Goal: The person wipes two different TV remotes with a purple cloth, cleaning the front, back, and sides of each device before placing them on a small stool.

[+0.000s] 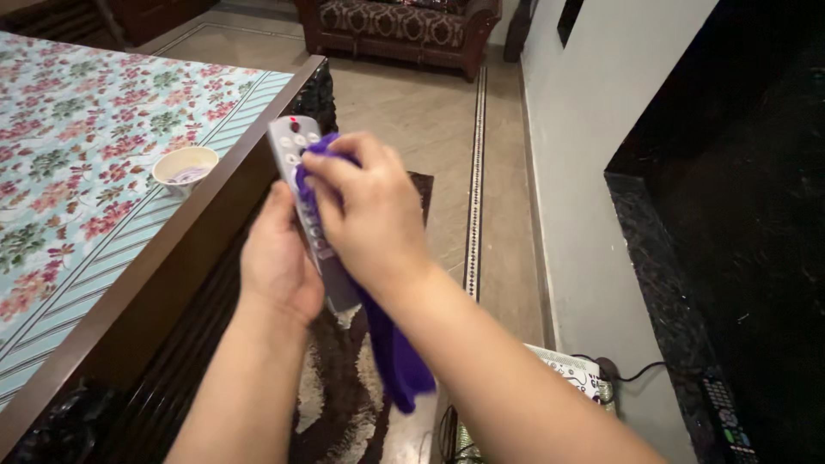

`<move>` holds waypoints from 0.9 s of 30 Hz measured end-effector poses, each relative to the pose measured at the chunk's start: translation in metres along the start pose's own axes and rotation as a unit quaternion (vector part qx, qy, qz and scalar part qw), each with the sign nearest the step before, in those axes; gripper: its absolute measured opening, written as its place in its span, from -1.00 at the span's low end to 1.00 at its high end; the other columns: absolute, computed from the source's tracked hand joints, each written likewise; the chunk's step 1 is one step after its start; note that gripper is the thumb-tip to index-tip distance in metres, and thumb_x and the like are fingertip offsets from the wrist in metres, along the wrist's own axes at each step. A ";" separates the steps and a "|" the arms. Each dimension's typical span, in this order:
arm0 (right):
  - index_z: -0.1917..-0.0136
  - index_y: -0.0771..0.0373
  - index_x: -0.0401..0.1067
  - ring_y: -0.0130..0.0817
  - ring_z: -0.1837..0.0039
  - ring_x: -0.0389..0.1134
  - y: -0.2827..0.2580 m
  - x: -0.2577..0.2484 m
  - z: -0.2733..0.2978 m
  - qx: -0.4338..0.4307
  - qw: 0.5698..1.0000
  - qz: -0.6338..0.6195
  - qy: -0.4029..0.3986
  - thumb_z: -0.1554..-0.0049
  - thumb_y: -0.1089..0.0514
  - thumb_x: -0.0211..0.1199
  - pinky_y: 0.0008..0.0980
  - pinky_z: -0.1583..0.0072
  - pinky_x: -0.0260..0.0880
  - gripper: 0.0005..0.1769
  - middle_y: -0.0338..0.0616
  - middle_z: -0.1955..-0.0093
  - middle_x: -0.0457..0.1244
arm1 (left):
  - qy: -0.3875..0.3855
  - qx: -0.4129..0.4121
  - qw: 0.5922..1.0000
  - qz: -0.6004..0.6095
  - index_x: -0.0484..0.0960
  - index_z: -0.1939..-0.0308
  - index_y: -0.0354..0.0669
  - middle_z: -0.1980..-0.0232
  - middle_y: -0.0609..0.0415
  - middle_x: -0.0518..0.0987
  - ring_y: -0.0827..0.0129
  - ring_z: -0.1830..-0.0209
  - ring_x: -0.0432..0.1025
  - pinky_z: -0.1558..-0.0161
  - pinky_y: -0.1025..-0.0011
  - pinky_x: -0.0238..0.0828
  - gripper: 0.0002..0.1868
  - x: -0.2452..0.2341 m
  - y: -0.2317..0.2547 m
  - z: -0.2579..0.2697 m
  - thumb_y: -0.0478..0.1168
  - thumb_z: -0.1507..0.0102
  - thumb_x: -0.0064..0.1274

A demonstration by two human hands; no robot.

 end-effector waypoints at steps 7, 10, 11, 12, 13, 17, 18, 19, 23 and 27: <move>-0.06 0.13 0.61 -0.05 -0.18 0.37 -0.021 0.007 0.011 -0.041 0.999 -0.007 -0.026 -0.11 0.21 0.35 -0.18 -0.22 0.44 -0.78 -0.09 -0.12 0.33 | 0.015 0.016 1.000 -0.018 0.54 -0.08 -0.18 0.01 0.05 0.62 0.32 0.01 0.53 -0.08 0.32 0.51 -0.60 -0.007 0.015 -0.005 -0.01 -0.51 -0.33; -0.06 0.16 0.60 -0.06 -0.19 0.38 -0.017 0.008 -0.003 -0.034 0.999 0.004 -0.002 -0.13 0.21 0.35 -0.18 -0.22 0.43 -0.80 -0.08 -0.16 0.34 | 0.000 0.014 1.000 -0.023 0.55 -0.09 -0.19 -0.02 0.02 0.62 0.31 -0.02 0.54 -0.11 0.33 0.51 -0.61 0.004 0.017 -0.005 -0.01 -0.52 -0.31; -0.06 0.16 0.60 -0.06 -0.19 0.38 -0.016 0.009 -0.012 -0.039 0.999 0.004 0.000 -0.13 0.21 0.35 -0.18 -0.22 0.43 -0.80 -0.08 -0.16 0.34 | -0.006 0.005 0.999 -0.032 0.56 -0.10 -0.17 -0.02 0.03 0.63 0.31 0.01 0.54 -0.06 0.32 0.51 -0.59 0.008 0.015 -0.002 0.01 -0.50 -0.32; -0.05 0.14 0.60 -0.07 -0.20 0.40 -0.011 0.008 -0.020 -0.018 1.000 0.001 0.019 -0.13 0.20 0.35 -0.19 -0.22 0.45 -0.81 -0.09 -0.14 0.35 | -0.012 -0.004 0.999 -0.042 0.57 -0.10 -0.14 -0.01 0.03 0.63 0.31 0.04 0.54 -0.02 0.31 0.51 -0.57 0.012 0.013 -0.001 0.02 -0.48 -0.33; -0.05 0.13 0.61 -0.08 -0.21 0.41 -0.008 0.007 -0.024 0.006 0.999 -0.003 0.036 -0.14 0.19 0.35 -0.20 -0.22 0.46 -0.82 -0.10 -0.13 0.36 | -0.011 -0.003 0.999 -0.043 0.57 -0.10 -0.14 -0.01 0.03 0.63 0.31 0.04 0.54 -0.02 0.31 0.51 -0.57 0.014 0.011 0.000 0.02 -0.48 -0.33; -0.14 0.19 0.56 -0.09 -0.25 0.44 -0.006 0.009 -0.025 0.021 0.998 -0.040 0.034 -0.18 0.19 0.33 -0.22 -0.27 0.48 -0.76 -0.09 -0.24 0.37 | -0.015 -0.010 1.000 -0.011 0.55 -0.11 -0.14 -0.04 0.03 0.62 0.31 0.02 0.55 -0.04 0.31 0.51 -0.63 0.011 0.008 0.001 -0.03 -0.49 -0.29; -0.17 0.21 0.55 -0.06 -0.28 0.42 -0.011 0.009 -0.019 0.004 0.999 -0.028 0.032 -0.19 0.20 0.34 -0.20 -0.30 0.46 -0.74 -0.05 -0.28 0.36 | -0.024 0.004 1.000 -0.008 0.53 -0.11 -0.15 -0.05 0.04 0.61 0.31 0.00 0.54 -0.06 0.31 0.51 -0.66 0.009 0.011 -0.003 -0.04 -0.51 -0.27; -0.19 0.23 0.54 -0.03 -0.31 0.41 -0.015 0.009 -0.013 -0.014 0.999 -0.018 0.028 -0.19 0.20 0.35 -0.17 -0.32 0.44 -0.72 -0.02 -0.32 0.34 | -0.026 0.007 1.000 -0.009 0.53 -0.11 -0.15 -0.05 0.04 0.61 0.31 0.00 0.54 -0.06 0.31 0.51 -0.66 0.006 0.014 -0.007 -0.04 -0.51 -0.27; -0.16 0.23 0.57 -0.03 -0.28 0.40 -0.028 0.016 0.007 -0.041 0.999 -0.014 -0.014 -0.13 0.25 0.34 -0.18 -0.31 0.45 -0.70 -0.03 -0.31 0.35 | -0.003 0.023 0.999 -0.034 0.56 -0.16 -0.14 -0.09 0.06 0.61 0.36 -0.07 0.51 -0.12 0.36 0.49 -0.62 -0.011 0.017 -0.013 -0.02 -0.49 -0.27; -0.13 0.22 0.59 -0.08 -0.26 0.40 -0.028 0.017 -0.002 -0.096 0.995 0.001 -0.030 -0.13 0.28 0.32 -0.22 -0.30 0.46 -0.73 -0.11 -0.28 0.37 | -0.015 -0.003 1.000 -0.015 0.52 -0.21 -0.13 -0.13 0.04 0.61 0.31 -0.11 0.51 -0.14 0.34 0.47 -0.56 0.000 0.017 -0.008 0.03 -0.46 -0.31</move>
Point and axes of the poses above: each hand's wrist, its own z-axis away from the middle knuckle, its own x-axis out of the palm, y = z × x, the point moved 6 cm from there along -z, towards the middle knuckle
